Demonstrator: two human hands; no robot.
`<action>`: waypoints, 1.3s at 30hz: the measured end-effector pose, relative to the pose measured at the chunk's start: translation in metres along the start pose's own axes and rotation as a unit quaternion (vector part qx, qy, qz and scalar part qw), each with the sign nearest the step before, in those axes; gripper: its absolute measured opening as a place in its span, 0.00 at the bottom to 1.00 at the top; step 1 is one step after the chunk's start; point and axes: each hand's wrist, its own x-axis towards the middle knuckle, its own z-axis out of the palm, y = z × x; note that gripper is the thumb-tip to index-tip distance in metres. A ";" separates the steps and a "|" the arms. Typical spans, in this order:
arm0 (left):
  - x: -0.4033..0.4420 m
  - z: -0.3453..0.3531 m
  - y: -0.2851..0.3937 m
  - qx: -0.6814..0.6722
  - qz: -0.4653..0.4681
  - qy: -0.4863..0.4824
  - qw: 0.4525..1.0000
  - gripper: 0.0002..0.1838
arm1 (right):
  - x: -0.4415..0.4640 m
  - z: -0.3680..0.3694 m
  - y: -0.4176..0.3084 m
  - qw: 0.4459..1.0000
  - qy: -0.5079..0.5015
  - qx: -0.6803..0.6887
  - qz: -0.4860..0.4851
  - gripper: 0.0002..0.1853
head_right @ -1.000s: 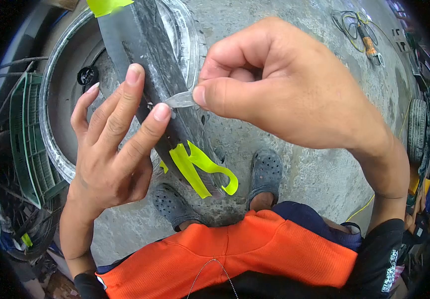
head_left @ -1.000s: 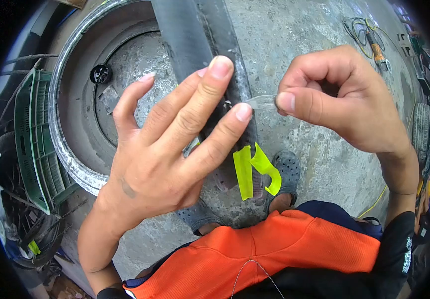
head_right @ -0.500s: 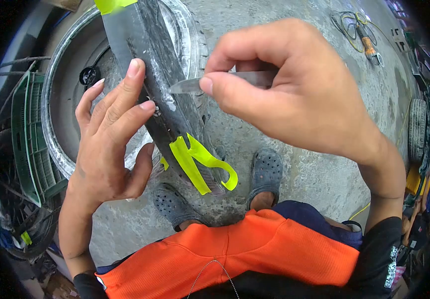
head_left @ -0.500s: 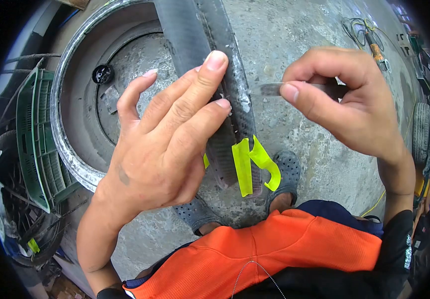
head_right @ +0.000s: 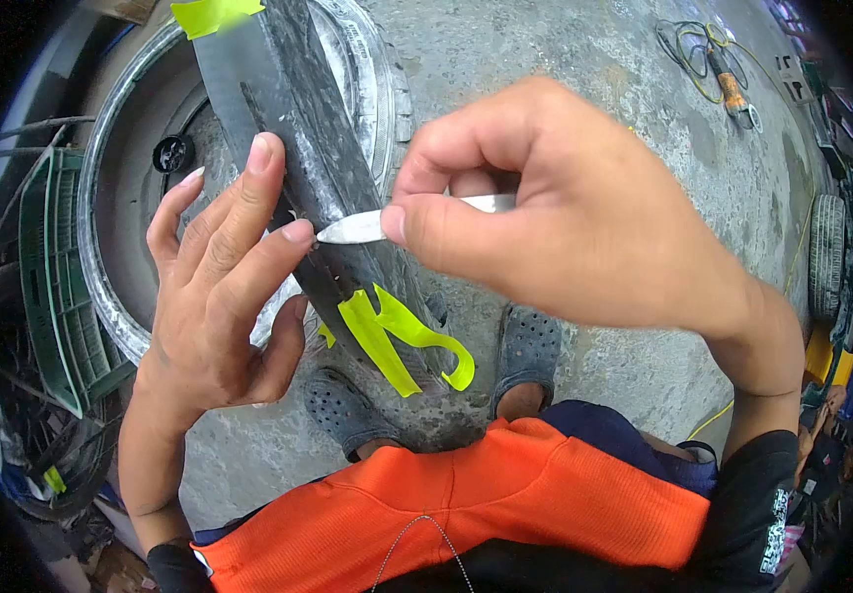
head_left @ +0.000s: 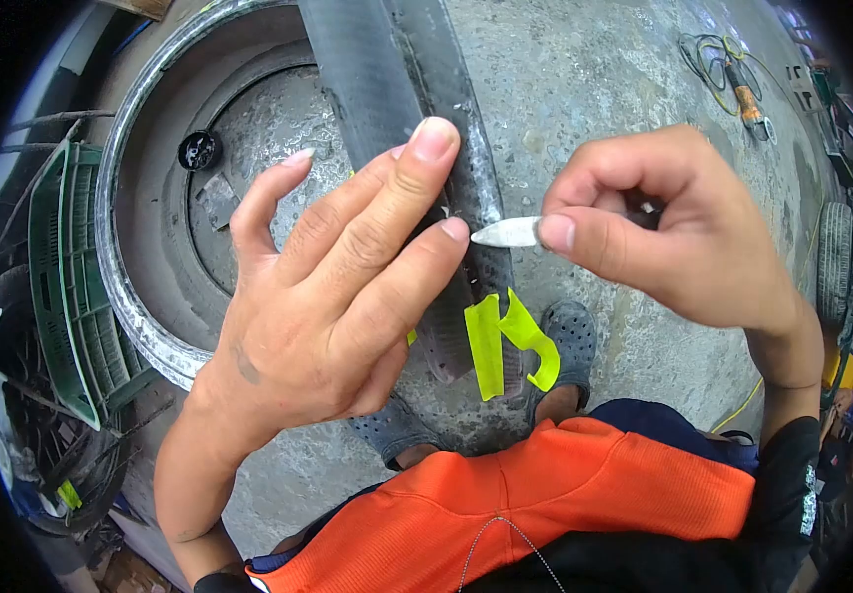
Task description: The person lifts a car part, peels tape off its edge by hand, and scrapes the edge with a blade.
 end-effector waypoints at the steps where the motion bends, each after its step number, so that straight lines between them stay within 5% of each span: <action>1: 0.000 0.000 0.001 0.000 -0.003 -0.001 1.000 0.42 | 0.001 -0.001 0.001 1.000 0.000 0.000 0.000 0.04; 4: 0.001 0.001 0.001 0.002 -0.004 0.001 1.000 0.41 | 0.001 -0.004 0.007 1.000 0.000 0.015 0.007 0.05; 6: 0.001 0.000 0.002 0.003 -0.003 0.002 1.000 0.41 | -0.001 -0.006 0.013 0.989 0.064 -0.062 -0.114 0.06; 15: 0.004 0.000 0.017 0.059 -0.030 0.003 0.998 0.37 | 0.015 -0.023 0.021 0.928 0.097 -0.226 -0.279 0.07; 25: 0.006 -0.003 0.019 0.041 -0.029 -0.019 0.999 0.37 | 0.017 -0.028 -0.023 0.858 0.029 -0.401 -0.320 0.06; 39: 0.007 -0.005 0.019 0.035 -0.037 -0.022 0.998 0.37 | 0.030 -0.036 -0.026 0.882 -0.022 -0.361 -0.302 0.06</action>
